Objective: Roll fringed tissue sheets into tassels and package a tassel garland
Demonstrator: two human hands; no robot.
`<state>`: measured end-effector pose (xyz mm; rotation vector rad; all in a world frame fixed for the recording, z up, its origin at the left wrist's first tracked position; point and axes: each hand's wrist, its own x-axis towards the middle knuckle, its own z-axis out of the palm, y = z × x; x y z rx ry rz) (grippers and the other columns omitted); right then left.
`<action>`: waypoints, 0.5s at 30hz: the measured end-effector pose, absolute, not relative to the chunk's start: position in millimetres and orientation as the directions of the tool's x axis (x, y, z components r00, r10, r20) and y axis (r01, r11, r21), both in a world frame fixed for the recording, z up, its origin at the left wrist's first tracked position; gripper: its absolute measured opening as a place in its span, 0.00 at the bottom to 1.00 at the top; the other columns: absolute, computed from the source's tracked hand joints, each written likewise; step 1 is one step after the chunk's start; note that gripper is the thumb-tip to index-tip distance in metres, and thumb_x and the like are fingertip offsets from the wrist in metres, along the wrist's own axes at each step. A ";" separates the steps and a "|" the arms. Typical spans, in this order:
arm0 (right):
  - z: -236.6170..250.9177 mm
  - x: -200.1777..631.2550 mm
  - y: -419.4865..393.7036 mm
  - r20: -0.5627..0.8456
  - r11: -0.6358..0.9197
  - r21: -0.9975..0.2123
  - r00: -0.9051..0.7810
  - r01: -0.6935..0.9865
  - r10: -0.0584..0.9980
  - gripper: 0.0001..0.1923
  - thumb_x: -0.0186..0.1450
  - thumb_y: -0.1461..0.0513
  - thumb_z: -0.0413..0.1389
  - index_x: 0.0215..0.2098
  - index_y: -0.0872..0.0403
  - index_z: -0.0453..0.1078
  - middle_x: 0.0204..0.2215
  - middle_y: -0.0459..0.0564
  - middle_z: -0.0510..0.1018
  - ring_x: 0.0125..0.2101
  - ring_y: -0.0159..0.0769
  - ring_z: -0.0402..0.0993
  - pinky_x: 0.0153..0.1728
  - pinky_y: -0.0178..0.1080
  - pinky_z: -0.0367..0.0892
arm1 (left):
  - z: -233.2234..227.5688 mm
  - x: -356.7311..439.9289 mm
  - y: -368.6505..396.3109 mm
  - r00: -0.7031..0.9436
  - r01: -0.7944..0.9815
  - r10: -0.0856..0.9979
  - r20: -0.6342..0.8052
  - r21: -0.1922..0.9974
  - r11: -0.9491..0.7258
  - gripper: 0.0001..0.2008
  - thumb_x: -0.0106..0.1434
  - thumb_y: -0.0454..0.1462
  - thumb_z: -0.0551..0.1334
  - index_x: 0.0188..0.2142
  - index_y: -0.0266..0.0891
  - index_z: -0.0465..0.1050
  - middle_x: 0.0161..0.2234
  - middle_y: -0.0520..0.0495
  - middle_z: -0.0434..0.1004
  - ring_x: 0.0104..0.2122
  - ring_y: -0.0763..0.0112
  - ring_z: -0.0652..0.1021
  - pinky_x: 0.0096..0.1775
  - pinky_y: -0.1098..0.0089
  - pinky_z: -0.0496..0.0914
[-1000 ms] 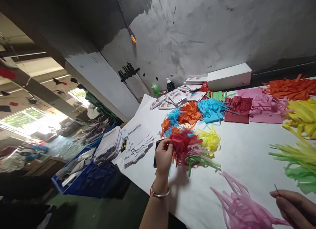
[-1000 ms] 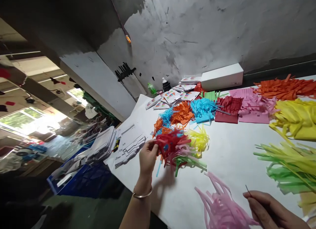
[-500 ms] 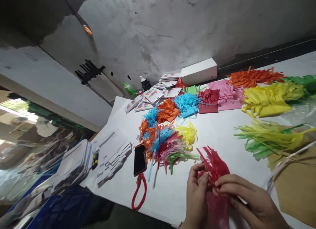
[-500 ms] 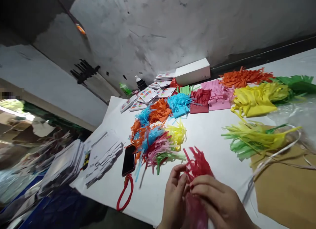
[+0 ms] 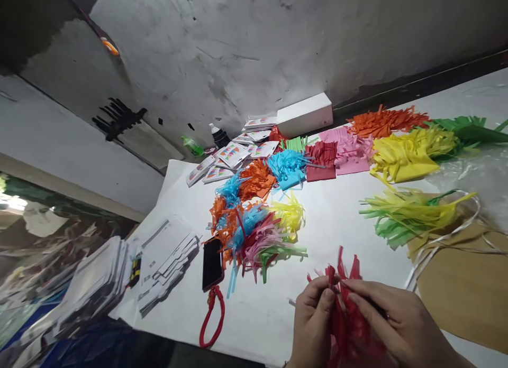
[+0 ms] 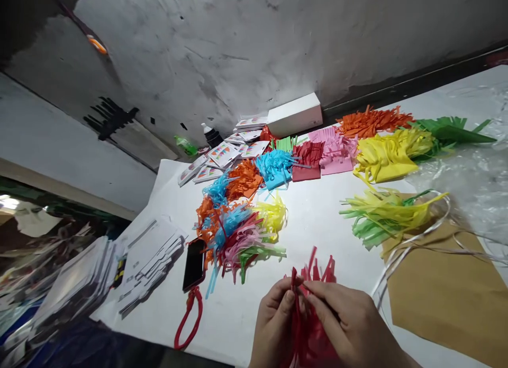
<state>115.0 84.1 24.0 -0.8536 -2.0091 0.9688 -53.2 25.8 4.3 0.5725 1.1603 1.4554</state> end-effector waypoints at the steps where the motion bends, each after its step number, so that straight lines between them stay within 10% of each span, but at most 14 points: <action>1: 24.4 114.9 82.4 0.326 0.508 -0.824 -0.523 0.251 0.788 0.14 0.73 0.60 0.52 0.51 0.49 0.78 0.43 0.52 0.86 0.39 0.38 0.85 0.41 0.32 0.79 | 3.4 -53.1 25.0 -0.245 -0.462 0.933 -0.264 0.878 0.127 0.18 0.57 0.49 0.74 0.40 0.39 0.83 0.37 0.43 0.86 0.38 0.64 0.82 0.44 0.67 0.74; 15: 23.6 113.4 76.0 0.361 0.572 -0.765 -0.538 0.295 0.761 0.12 0.72 0.62 0.52 0.47 0.49 0.78 0.37 0.48 0.86 0.33 0.35 0.85 0.36 0.30 0.78 | 4.0 -58.3 20.5 -0.370 0.359 0.840 0.396 0.895 -0.264 0.07 0.65 0.32 0.66 0.41 0.41 0.81 0.36 0.44 0.83 0.36 0.65 0.83 0.37 0.70 0.79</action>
